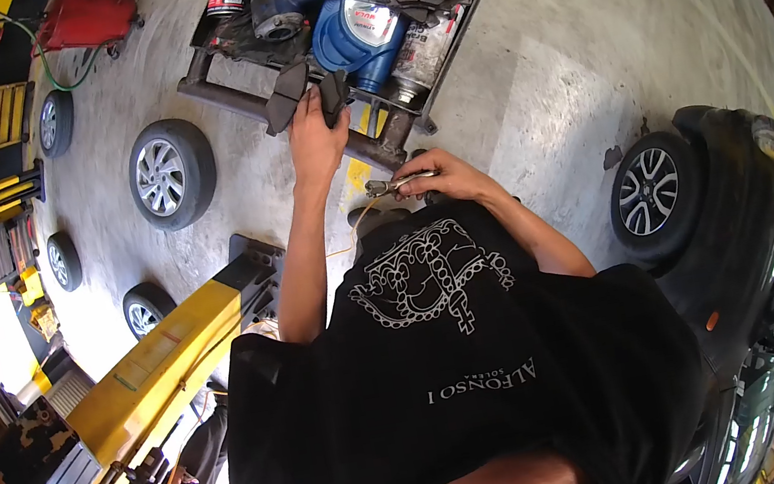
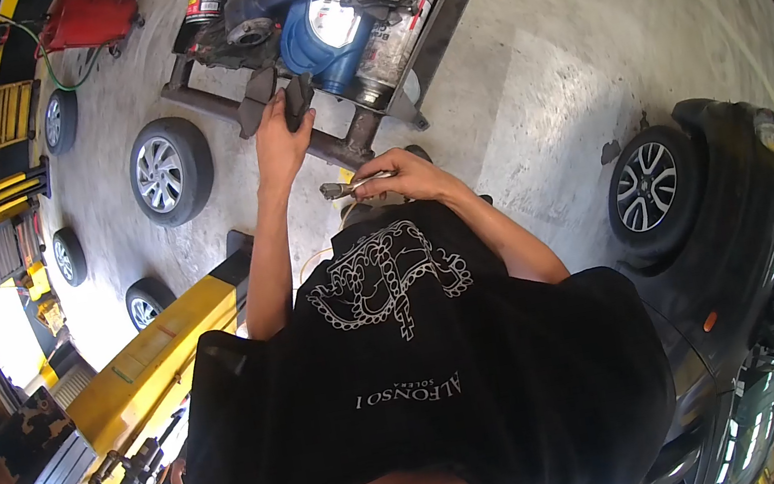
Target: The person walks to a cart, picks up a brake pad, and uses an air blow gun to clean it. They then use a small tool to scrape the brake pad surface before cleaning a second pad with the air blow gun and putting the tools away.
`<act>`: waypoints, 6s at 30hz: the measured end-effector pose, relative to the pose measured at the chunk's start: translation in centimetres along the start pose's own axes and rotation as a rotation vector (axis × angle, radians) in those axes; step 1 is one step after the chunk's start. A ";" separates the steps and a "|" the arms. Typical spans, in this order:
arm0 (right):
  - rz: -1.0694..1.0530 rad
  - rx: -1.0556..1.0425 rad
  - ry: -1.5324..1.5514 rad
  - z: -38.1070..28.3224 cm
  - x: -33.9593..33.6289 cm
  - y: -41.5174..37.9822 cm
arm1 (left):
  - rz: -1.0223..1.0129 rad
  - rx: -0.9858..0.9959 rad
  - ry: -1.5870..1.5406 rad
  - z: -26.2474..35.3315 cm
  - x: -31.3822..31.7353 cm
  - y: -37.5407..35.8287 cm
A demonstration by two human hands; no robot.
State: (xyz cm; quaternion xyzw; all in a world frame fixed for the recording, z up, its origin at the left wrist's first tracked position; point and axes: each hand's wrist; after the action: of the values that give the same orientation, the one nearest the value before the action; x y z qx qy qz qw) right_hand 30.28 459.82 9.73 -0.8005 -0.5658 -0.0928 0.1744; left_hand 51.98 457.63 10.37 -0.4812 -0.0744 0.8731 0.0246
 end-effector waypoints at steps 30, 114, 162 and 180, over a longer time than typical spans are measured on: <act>-0.031 -0.021 0.027 0.1 0.2 -0.4 | 0.179 0.085 0.031 -0.1 0.9 -1.1; -0.487 0.444 -1.042 11.5 27.6 26.7 | 0.695 -0.422 -2.141 -24.6 9.0 -36.9; -0.754 0.189 -1.205 9.4 25.6 22.1 | 0.848 -0.157 -2.086 -20.5 9.4 -37.1; -0.541 0.330 -1.180 8.5 24.0 23.4 | 0.779 -0.276 -2.116 -19.6 8.4 -36.3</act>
State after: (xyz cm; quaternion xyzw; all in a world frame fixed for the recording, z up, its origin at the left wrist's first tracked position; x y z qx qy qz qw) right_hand 60.03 477.08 6.16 -0.5096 -0.7539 0.4080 -0.0736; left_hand 63.00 496.50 -1.35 0.5090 0.0013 0.7738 -0.3771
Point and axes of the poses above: each hand's wrist, its own y-axis towards the middle knuckle, its own x-axis out of the palm, z = x × y, and after that the axes turned 15 degrees about -z, right-handed
